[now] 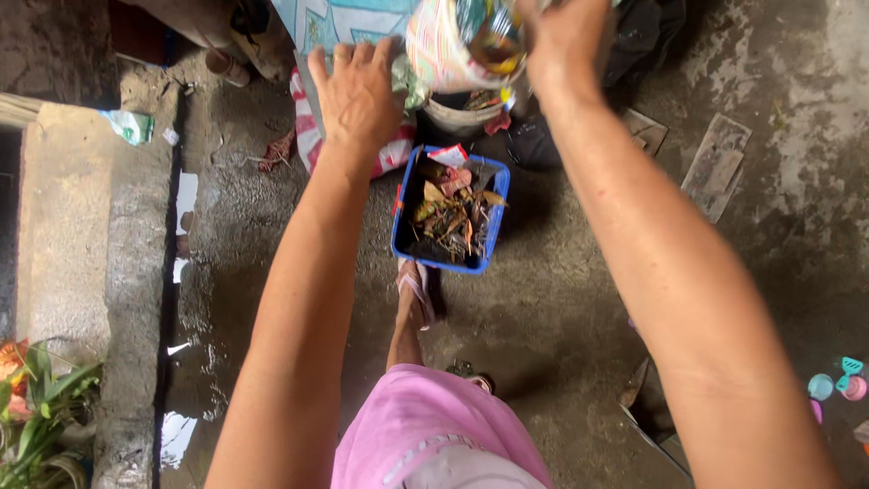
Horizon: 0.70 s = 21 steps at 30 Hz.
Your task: The person picks up trash, dried leaves, and plastic toys from a concrete floor by hand and using a dustpan, puts them into a blue bin, and folds a patterned mat.
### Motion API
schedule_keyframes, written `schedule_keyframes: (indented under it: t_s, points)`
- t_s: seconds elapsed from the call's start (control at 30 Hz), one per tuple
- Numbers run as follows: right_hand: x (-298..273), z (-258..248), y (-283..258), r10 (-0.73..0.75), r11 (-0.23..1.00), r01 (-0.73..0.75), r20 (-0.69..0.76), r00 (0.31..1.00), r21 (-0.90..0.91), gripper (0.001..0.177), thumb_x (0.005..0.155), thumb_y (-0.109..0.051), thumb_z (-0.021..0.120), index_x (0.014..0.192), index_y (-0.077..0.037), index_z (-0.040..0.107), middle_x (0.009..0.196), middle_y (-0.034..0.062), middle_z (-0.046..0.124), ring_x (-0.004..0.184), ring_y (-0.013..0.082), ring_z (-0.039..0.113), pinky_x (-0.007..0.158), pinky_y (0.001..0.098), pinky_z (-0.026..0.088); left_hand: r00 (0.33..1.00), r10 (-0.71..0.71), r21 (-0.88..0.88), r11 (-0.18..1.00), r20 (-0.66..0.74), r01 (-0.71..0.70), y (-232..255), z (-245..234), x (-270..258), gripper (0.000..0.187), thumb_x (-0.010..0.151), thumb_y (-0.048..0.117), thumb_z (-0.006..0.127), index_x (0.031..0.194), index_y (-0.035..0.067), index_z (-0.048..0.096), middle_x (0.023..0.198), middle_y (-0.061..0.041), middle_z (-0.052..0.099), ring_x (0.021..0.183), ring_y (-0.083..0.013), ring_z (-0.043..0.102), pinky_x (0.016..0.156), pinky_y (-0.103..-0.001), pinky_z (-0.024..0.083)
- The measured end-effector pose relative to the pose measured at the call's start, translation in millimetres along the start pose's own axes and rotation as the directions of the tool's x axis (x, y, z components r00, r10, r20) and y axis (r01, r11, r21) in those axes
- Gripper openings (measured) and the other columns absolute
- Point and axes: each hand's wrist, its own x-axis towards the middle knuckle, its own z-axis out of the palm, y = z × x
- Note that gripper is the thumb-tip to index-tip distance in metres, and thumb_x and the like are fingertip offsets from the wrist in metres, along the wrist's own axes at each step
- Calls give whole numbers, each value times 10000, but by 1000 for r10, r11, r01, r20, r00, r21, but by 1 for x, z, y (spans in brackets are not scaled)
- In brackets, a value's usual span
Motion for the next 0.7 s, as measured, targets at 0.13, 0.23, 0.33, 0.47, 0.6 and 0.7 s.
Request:
schedule_keyframes:
  t_s: [0.13, 0.23, 0.33, 0.47, 0.6, 0.7]
  points:
    - [-84, -5, 24, 112, 993, -115, 172, 979, 11, 296, 832, -163, 756, 1111, -68, 731, 1000, 100, 812, 910, 232, 798, 825, 369, 601, 996, -54, 21, 998, 74, 53, 17, 10, -95, 624, 807, 243, 751, 1391, 138, 558, 1293, -90, 653, 1285, -307, 518, 1120, -597, 219]
    - [-131, 9, 57, 184, 982, -188, 254, 950, -5, 410, 836, -232, 806, 1212, -111, 697, 1130, 88, 784, 994, 250, 772, 895, 384, 578, 987, -81, 25, 997, 138, 79, 16, 19, -147, 572, 832, 203, 727, 1386, 170, 589, 1325, -50, 653, 1294, -275, 529, 1146, -596, 226]
    - [-171, 27, 117, 334, 935, -268, 319, 887, -234, 586, 742, -222, 904, 1235, -70, 627, 1174, 167, 706, 1081, 332, 676, 916, 421, 520, 959, -180, -65, 978, 219, 199, 11, 38, -181, 549, 861, 338, 754, 1356, 169, 588, 1298, -79, 633, 1289, -282, 518, 1142, -614, 223]
    - [-233, 50, 231, 526, 850, -453, 383, 759, -270, 619, 654, -19, 839, 1238, -65, 642, 1206, 134, 681, 1139, 268, 657, 942, 359, 531, 945, -210, -4, 976, 251, 218, -9, 84, -212, 637, 831, 309, 755, 1427, 198, 558, 1342, -69, 609, 1302, -305, 502, 1124, -576, 269]
    - [-285, 35, 327, 604, 796, -554, 350, 716, -243, 438, 738, -24, 765, 1170, -53, 701, 1155, 112, 732, 1090, 233, 699, 931, 339, 551, 911, -260, -9, 961, 320, 277, -24, 129, -238, 627, 849, 339, 757, 1427, 213, 551, 1369, -65, 595, 1315, -309, 494, 1121, -573, 276]
    - [-290, 33, 349, 634, 772, -601, 317, 705, -207, 381, 774, -19, 749, 1153, -46, 715, 1137, 122, 739, 1073, 225, 697, 923, 339, 550, 914, -234, -6, 968, 332, 250, -28, 149, -239, 614, 846, 340, 755, 1413, 215, 554, 1376, -66, 590, 1303, -312, 499, 1109, -576, 279]
